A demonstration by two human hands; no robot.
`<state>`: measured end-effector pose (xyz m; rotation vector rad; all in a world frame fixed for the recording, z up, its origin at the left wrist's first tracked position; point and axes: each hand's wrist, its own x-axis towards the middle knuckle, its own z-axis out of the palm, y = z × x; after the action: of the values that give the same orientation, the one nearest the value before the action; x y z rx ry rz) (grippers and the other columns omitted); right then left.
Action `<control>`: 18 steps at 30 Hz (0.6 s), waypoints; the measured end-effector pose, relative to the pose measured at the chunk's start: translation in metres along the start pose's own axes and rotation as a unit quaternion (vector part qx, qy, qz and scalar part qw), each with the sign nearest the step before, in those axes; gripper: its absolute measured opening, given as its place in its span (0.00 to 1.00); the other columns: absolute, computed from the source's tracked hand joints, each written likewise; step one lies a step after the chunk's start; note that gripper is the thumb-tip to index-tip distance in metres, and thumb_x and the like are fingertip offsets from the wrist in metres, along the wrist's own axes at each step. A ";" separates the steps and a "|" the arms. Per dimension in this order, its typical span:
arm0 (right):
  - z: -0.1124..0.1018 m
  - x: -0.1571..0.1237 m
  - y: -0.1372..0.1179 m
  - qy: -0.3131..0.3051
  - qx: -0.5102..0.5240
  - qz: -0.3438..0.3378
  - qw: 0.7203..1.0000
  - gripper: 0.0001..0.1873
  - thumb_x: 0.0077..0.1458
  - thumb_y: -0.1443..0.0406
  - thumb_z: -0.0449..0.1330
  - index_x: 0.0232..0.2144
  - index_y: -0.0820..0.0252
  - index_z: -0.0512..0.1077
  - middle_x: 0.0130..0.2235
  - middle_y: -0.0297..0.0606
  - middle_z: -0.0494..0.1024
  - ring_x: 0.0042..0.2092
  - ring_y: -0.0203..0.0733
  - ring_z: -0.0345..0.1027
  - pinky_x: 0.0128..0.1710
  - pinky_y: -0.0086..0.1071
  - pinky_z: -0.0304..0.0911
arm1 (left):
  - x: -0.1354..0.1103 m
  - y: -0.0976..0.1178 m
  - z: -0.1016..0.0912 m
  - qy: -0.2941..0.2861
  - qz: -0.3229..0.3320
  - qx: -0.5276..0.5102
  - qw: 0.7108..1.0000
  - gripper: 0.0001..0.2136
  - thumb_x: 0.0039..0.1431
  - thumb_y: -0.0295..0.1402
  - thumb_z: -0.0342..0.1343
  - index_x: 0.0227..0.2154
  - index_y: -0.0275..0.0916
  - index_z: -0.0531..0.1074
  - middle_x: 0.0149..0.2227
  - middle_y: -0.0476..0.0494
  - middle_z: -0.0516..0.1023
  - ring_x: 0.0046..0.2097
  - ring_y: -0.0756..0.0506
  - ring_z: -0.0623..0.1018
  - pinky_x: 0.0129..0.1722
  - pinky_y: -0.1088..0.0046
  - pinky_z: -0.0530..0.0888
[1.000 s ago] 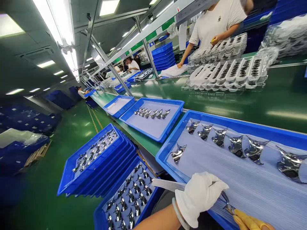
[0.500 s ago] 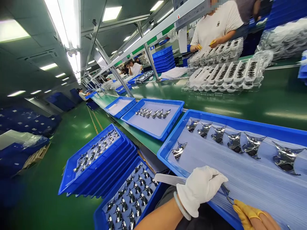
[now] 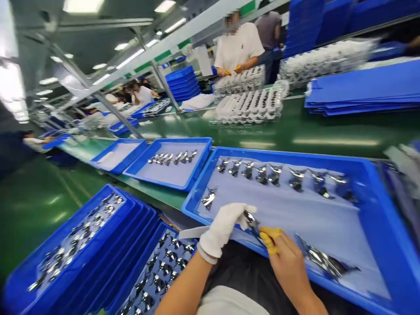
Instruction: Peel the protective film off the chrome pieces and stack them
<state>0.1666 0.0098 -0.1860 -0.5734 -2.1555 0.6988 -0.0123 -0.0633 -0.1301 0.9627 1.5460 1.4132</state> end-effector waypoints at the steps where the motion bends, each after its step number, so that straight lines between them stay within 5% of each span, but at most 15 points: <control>1: -0.004 0.005 -0.013 0.009 0.005 0.006 1.000 0.08 0.65 0.66 0.55 0.41 0.56 0.75 0.38 0.37 0.81 0.37 0.43 0.76 0.38 0.35 0.72 | -0.003 0.001 0.000 0.008 0.004 -0.030 1.000 0.23 0.68 0.43 0.43 0.45 0.33 0.80 0.22 0.47 0.73 0.28 0.49 0.73 0.38 0.71 0.72; 9: -0.019 0.035 -0.074 0.055 0.046 -0.029 0.997 0.06 0.65 0.72 0.55 0.39 0.59 0.72 0.31 0.37 0.77 0.30 0.38 0.70 0.30 0.31 0.67 | -0.022 0.017 -0.007 0.000 -0.044 -0.147 0.988 0.20 0.57 0.38 0.64 0.53 0.40 0.77 0.35 0.45 0.77 0.34 0.50 0.71 0.36 0.76 0.70; 15: -0.019 0.037 -0.085 0.028 0.051 -0.018 0.998 0.07 0.66 0.69 0.55 0.43 0.59 0.72 0.29 0.37 0.74 0.29 0.39 0.67 0.29 0.32 0.65 | -0.025 0.029 -0.013 0.043 -0.039 -0.124 0.991 0.18 0.57 0.37 0.64 0.51 0.40 0.78 0.42 0.42 0.79 0.33 0.51 0.71 0.36 0.75 0.70; 18: -0.018 0.038 -0.082 0.027 0.087 0.015 0.996 0.11 0.67 0.64 0.55 0.50 0.59 0.70 0.31 0.38 0.75 0.28 0.38 0.65 0.29 0.32 0.66 | -0.022 0.027 -0.017 0.069 -0.041 -0.148 0.986 0.19 0.55 0.38 0.65 0.50 0.38 0.78 0.35 0.44 0.78 0.30 0.51 0.70 0.33 0.75 0.70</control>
<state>0.1447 -0.0236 -0.1028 -0.5280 -2.0148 0.8678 -0.0196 -0.0876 -0.1007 0.6284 1.4041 1.6222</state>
